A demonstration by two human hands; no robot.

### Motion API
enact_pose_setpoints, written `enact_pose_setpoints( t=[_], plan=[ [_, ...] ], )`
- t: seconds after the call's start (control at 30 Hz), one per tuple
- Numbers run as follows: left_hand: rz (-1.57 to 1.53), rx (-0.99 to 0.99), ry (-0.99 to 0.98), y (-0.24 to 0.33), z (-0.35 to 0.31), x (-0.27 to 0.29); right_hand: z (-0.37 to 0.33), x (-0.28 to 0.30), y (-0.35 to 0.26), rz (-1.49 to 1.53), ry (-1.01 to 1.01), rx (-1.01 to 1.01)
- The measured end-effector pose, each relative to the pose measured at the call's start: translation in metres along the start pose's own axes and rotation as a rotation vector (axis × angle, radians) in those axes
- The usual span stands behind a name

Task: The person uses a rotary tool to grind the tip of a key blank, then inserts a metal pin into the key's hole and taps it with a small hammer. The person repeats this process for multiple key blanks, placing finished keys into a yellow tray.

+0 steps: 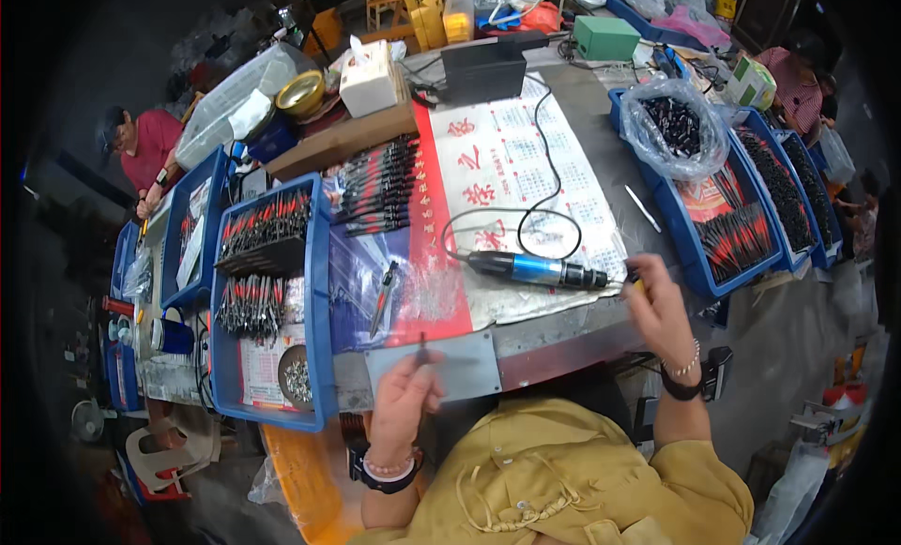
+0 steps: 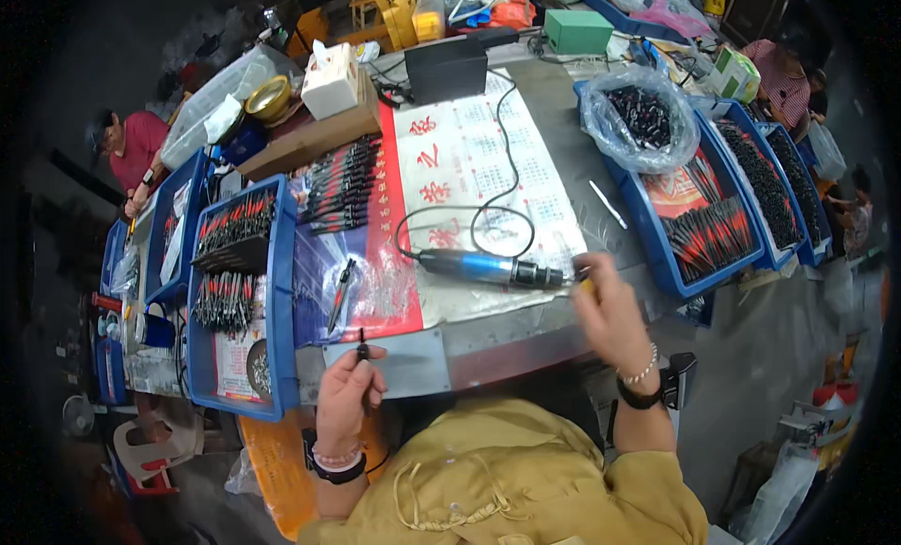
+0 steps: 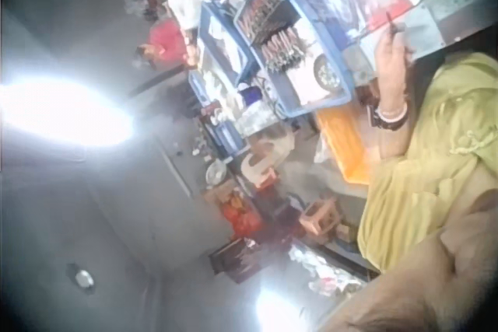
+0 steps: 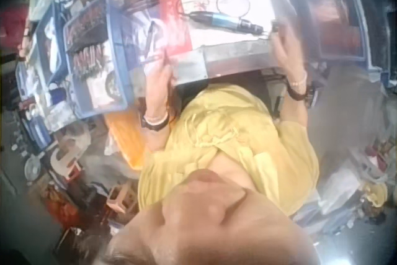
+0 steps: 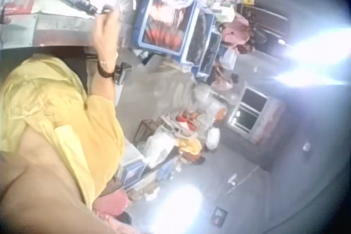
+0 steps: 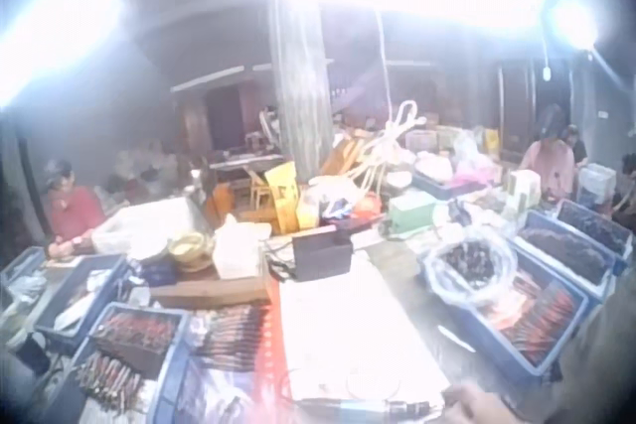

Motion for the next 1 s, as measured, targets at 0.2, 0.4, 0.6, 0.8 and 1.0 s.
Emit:
enact_pose_setpoints(
  t=[0.2, 0.4, 0.6, 0.8, 1.0],
  plan=[
    [-0.12, 0.133, -0.089, -0.03, -0.014, -0.03, -0.058, -0.121, -0.054, 0.006, -0.443, 0.219],
    [-0.232, 0.162, -0.077, -0.043, -0.02, -0.03, -0.078, -0.164, -0.058, 0.072, -0.588, 0.285],
    [-0.243, 0.175, -0.053, -0.045, -0.02, -0.028, -0.079, -0.174, -0.054, 0.059, -0.59, 0.306],
    [0.085, 0.036, 0.086, -0.041, -0.018, -0.022, -0.075, -0.173, -0.045, 0.073, -0.574, 0.253],
    [0.893, -0.28, 0.36, -0.017, -0.026, -0.029, -0.076, -0.175, -0.024, 0.118, -0.531, 0.129]
  ],
)
Point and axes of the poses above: each hand's wrist, its own z-axis towards the middle knuckle, its own x-axis out of the back of the hand, y = z × x, the point moved 10 cm from there along z, towards the middle knuckle, and after that the axes turned 15 degrees about z, right-handed, at the moved point
